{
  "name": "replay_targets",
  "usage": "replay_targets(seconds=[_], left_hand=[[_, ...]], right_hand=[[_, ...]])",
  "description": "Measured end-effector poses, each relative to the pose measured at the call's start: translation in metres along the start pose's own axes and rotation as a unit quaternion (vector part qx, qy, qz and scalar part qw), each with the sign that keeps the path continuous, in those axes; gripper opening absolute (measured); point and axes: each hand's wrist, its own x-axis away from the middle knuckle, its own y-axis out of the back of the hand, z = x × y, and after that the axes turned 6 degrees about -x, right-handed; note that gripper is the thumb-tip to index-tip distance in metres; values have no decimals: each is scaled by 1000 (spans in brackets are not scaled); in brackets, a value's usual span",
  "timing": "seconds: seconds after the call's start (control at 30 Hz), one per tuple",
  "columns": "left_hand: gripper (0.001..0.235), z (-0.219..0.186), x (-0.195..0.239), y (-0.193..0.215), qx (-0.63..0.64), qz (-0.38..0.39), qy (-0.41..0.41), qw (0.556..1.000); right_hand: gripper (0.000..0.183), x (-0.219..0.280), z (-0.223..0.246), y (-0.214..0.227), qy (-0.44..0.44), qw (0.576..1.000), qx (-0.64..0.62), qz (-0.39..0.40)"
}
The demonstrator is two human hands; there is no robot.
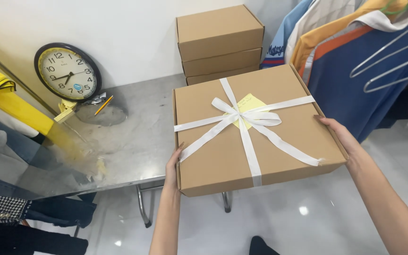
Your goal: The person repeatedly picks up a brown cardboard box tied with a white ribbon and a yellow tag from a wooden stool and places it onto a metal table. The person stacks the boxes one by one on top of each other on the table.
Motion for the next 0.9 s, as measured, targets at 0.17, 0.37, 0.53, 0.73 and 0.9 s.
replay_targets(seconds=[0.17, 0.37, 0.53, 0.73, 0.9], left_hand=[[51, 11, 55, 36, -23, -7, 5, 1000], [77, 6, 134, 29, -115, -13, 27, 993], [78, 14, 206, 9, -126, -23, 15, 992], [75, 66, 293, 8, -115, -59, -3, 992], [70, 131, 362, 35, -120, -90, -24, 988]], right_hand=[[39, 76, -33, 6, -16, 1000, -21, -10], [66, 130, -65, 38, 29, 999, -31, -14], [63, 179, -73, 68, 28, 999, -41, 2], [62, 231, -90, 129, 9, 999, -41, 30], [62, 289, -110, 182, -6, 999, -21, 46]])
